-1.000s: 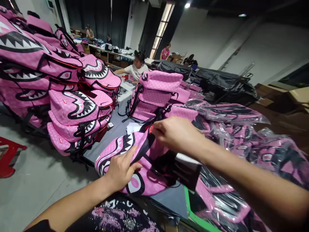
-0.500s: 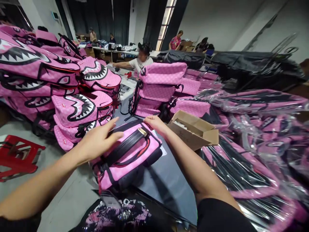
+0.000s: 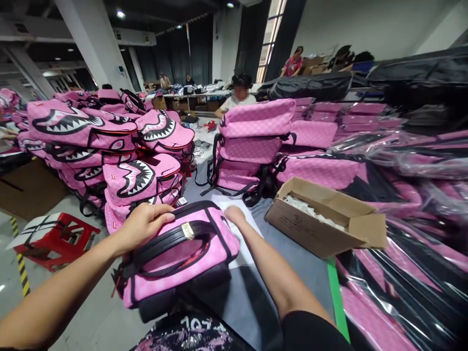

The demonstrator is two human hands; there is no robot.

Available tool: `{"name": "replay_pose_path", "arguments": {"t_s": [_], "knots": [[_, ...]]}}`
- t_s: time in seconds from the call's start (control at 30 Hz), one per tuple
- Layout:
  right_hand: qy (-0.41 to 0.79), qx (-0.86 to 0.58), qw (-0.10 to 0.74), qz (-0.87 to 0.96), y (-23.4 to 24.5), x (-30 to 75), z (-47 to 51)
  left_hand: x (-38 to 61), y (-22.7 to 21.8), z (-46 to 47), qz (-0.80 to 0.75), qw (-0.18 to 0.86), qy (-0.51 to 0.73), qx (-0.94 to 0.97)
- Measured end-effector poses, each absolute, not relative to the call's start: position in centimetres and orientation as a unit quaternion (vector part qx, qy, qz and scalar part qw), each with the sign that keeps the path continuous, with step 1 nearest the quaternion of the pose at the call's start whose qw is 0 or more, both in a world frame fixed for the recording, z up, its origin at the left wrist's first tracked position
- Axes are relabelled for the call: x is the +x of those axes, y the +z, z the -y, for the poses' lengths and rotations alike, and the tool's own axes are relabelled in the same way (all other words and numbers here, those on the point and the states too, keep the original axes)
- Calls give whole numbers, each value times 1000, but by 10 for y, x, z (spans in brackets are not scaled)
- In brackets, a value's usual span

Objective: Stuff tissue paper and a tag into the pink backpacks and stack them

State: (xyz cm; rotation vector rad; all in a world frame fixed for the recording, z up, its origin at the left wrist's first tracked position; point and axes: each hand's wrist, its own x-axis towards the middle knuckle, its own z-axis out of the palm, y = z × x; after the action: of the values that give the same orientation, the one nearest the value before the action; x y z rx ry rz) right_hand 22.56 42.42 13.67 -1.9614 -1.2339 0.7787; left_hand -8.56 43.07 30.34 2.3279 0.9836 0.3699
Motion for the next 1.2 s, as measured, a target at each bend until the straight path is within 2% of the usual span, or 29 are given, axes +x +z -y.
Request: {"name": "replay_pose_path", "arguments": {"t_s": [0.13, 0.2, 0.27, 0.3, 0.37, 0.5, 0.57, 0.63, 0.73, 0.87, 0.93, 1.0, 1.1, 1.2], "knots": [[258, -755, 355, 487, 144, 239, -406, -97, 294, -451, -403, 353, 179, 825], [201, -709, 419, 531, 172, 241, -404, -90, 289, -464, -410, 346, 192, 822], [127, -587, 478, 641, 211, 231, -401, -79, 287, -475, -414, 322, 194, 829], [93, -515, 463, 715, 231, 223, -398, -74, 288, -479, -415, 307, 190, 835], [10, -435, 360, 825, 265, 201, -390, -65, 292, -482, -409, 295, 171, 847], [-118, -433, 132, 884, 298, 166, -383, -66, 300, -481, -375, 323, 128, 859], [-147, -419, 72, 893, 302, 160, -387, -72, 301, -484, -364, 340, 119, 859], [-171, -397, 63, 899, 304, 158, -392, -78, 300, -491, -353, 347, 124, 860], [-134, -388, 127, 903, 305, 161, -401, -85, 298, -508, -320, 374, 125, 861], [39, -442, 271, 854, 301, 168, -403, -92, 290, -529, -276, 431, 111, 852], [77, -498, 336, 796, 296, 167, -396, -94, 283, -536, -282, 425, 133, 850], [50, -537, 382, 750, 293, 156, -385, -94, 277, -541, -297, 412, 151, 848], [-48, -521, 392, 757, 294, 116, -368, -91, 270, -547, -326, 403, 154, 841], [-27, -491, 396, 776, 298, 71, -359, -82, 264, -551, -351, 396, 165, 833]]}}
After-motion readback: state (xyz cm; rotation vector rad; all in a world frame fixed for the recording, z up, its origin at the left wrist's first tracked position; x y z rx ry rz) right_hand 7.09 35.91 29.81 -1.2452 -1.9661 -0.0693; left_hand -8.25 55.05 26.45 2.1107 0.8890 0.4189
